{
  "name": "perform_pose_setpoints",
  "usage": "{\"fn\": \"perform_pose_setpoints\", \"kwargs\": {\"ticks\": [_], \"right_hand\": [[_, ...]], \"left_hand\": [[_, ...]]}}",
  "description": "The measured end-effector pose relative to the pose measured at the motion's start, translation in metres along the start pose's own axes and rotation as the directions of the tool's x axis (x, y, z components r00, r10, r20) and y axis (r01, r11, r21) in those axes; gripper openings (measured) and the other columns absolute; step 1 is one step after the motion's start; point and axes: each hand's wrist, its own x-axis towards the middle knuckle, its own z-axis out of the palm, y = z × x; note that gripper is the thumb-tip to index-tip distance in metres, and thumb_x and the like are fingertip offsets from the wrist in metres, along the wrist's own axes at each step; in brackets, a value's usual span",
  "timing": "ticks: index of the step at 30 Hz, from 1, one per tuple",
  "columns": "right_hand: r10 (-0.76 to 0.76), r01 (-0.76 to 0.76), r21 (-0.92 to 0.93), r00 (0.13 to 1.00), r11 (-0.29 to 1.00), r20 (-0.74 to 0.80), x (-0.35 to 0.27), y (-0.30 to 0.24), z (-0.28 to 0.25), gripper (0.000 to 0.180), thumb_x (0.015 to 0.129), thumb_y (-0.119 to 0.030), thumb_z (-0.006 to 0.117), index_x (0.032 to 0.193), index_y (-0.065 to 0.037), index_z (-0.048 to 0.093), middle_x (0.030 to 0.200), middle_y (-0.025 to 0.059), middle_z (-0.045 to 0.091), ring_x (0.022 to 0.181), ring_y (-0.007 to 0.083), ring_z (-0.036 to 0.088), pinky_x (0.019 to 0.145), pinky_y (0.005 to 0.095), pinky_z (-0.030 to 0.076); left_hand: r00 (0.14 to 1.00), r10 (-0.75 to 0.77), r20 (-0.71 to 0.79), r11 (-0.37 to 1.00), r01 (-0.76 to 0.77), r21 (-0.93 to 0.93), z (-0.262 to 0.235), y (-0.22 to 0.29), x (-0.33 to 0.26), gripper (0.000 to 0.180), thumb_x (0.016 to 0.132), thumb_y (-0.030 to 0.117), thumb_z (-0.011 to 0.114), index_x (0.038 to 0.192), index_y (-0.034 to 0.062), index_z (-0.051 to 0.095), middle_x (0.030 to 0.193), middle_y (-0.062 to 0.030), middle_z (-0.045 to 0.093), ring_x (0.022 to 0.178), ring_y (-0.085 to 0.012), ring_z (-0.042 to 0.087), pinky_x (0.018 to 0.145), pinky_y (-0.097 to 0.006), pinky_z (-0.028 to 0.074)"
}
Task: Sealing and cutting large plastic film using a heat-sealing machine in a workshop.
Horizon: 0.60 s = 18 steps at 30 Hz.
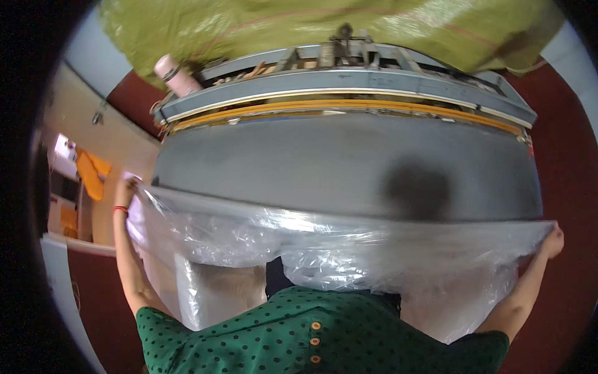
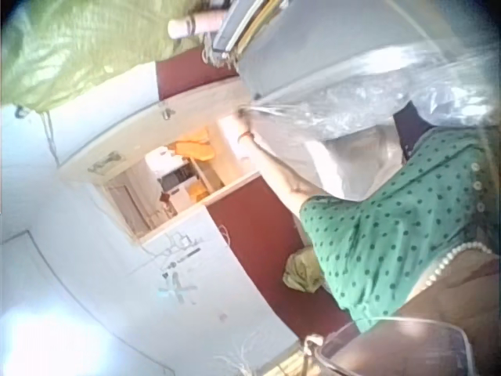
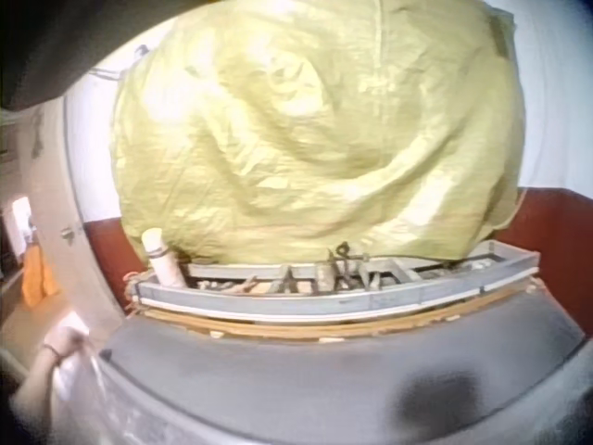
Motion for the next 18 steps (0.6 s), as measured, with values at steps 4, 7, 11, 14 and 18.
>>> {"fn": "perform_pose_setpoints", "kwargs": {"ticks": [4,7,11,14,18], "right_hand": [[-0.013,0.008,0.214,1.000,0.977,0.022,-0.027,-0.064,-0.018,0.036,0.070,-0.041,0.061,0.085,-0.009,0.066,0.085,0.0090,0.064,0.078,0.0219,0.059,0.071,0.0337,0.044],[-0.035,-0.011,0.363,0.992,0.932,0.119,-0.024,-0.103,0.053,0.033,0.069,-0.040,0.064,0.084,-0.010,0.067,0.084,0.0099,0.064,0.078,0.0210,0.060,0.071,0.0325,0.045],[-0.051,0.062,-0.071,0.988,0.996,0.147,-0.031,-0.107,0.055,0.029,0.072,-0.037,0.059,0.091,-0.017,0.065,0.096,0.0101,0.062,0.091,0.0286,0.058,0.076,0.0387,0.046],[0.069,-0.049,-0.206,0.993,0.977,0.094,-0.038,-0.129,0.052,0.025,0.078,-0.032,0.055,0.091,-0.013,0.064,0.094,0.0123,0.062,0.089,0.0305,0.059,0.073,0.0407,0.047],[0.051,-0.031,-0.183,0.993,0.983,0.104,-0.040,-0.143,0.057,0.022,0.079,-0.026,0.053,0.088,-0.009,0.064,0.093,0.0154,0.062,0.090,0.0310,0.059,0.073,0.0406,0.048]], "left_hand": [[0.663,-0.082,-0.744,0.994,0.006,-0.105,0.025,0.103,0.069,0.018,0.075,0.000,0.051,0.092,0.0000,0.058,0.083,-0.0116,0.060,0.073,-0.0192,0.057,0.069,-0.030,0.045],[0.773,-0.001,-0.635,0.964,-0.167,-0.206,0.072,-0.003,0.101,0.027,0.082,0.010,0.051,0.104,-0.0033,0.054,0.097,-0.0143,0.060,0.090,-0.0248,0.057,0.081,-0.032,0.042],[0.988,-0.067,-0.137,0.996,0.059,-0.059,0.179,0.069,0.116,0.057,0.085,0.038,0.047,0.121,-0.0057,0.041,0.127,-0.0215,0.039,0.121,-0.0294,0.034,0.101,-0.034,0.024],[0.978,-0.089,-0.186,0.996,0.084,-0.036,0.168,0.030,0.117,0.055,0.088,0.039,0.040,0.125,-0.0009,0.037,0.130,-0.0203,0.036,0.122,-0.0303,0.032,0.101,-0.034,0.023],[0.960,-0.129,-0.247,0.985,0.153,0.080,0.147,-0.020,0.115,0.052,0.087,0.044,0.037,0.123,0.0064,0.043,0.126,-0.0193,0.040,0.117,-0.0310,0.037,0.097,-0.035,0.029]]}}
